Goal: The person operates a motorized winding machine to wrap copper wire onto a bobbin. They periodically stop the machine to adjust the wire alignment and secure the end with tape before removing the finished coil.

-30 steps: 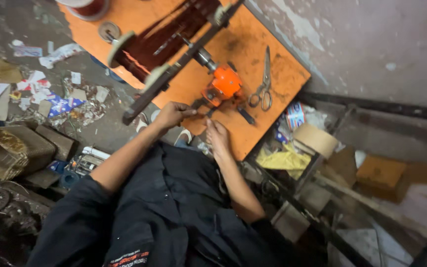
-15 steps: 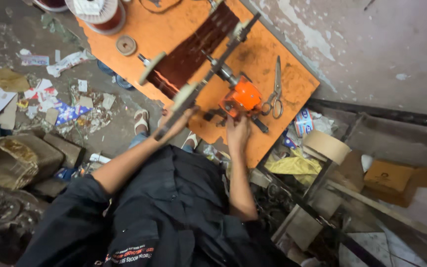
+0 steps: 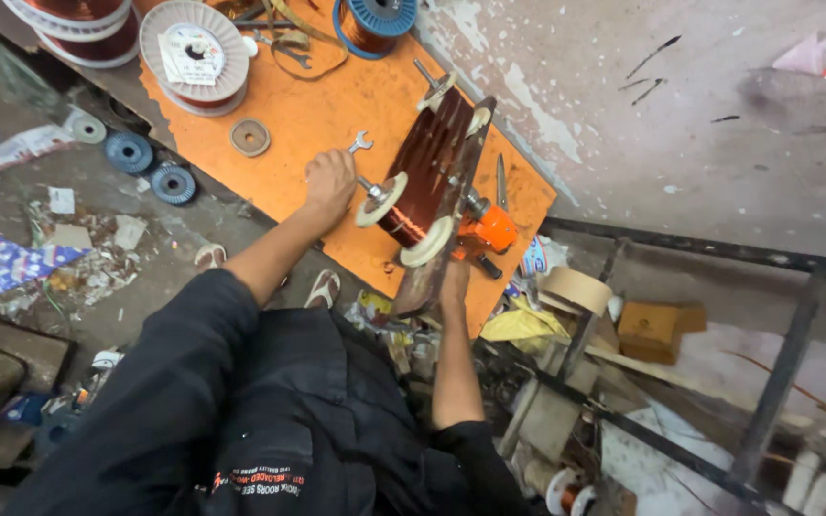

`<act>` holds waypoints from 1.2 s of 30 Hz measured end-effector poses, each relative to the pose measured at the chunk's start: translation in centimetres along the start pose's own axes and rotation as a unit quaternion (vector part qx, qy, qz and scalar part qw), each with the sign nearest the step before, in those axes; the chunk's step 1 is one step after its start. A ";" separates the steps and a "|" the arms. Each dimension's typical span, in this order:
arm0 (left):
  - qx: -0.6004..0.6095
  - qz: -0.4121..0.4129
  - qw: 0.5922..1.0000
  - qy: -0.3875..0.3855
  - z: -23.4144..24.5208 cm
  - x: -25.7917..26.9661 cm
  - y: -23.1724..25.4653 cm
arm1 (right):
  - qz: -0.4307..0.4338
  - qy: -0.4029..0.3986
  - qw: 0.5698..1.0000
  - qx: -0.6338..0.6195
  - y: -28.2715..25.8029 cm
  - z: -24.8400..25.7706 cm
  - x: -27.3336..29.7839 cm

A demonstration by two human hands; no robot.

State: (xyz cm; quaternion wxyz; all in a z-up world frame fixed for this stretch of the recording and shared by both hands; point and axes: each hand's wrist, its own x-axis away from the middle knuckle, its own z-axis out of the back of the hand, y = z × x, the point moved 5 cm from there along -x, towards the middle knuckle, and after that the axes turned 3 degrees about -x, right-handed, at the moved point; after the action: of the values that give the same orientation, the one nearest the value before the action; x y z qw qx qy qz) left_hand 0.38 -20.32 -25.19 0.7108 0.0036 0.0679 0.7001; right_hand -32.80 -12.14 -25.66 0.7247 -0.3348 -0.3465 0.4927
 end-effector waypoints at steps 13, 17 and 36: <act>0.858 0.216 0.430 -0.177 10.8 6.0 -6.6 | -0.203 0.123 0.896 -0.375 -9.6 0.6 21.3; 0.831 0.148 0.511 -0.159 20.4 5.0 -5.2 | -0.150 0.030 0.867 -0.475 -17.6 -1.2 22.1; 0.758 0.188 0.605 -0.155 21.8 6.9 -4.2 | -0.222 -0.049 0.849 -0.477 -22.0 -4.9 22.6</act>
State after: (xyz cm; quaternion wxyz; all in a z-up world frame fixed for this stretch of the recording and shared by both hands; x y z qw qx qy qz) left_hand 6.88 -11.53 -4.64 0.3060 0.6624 0.4609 0.5052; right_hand -11.88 2.19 -6.23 0.5484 -0.5288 -0.6387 0.1083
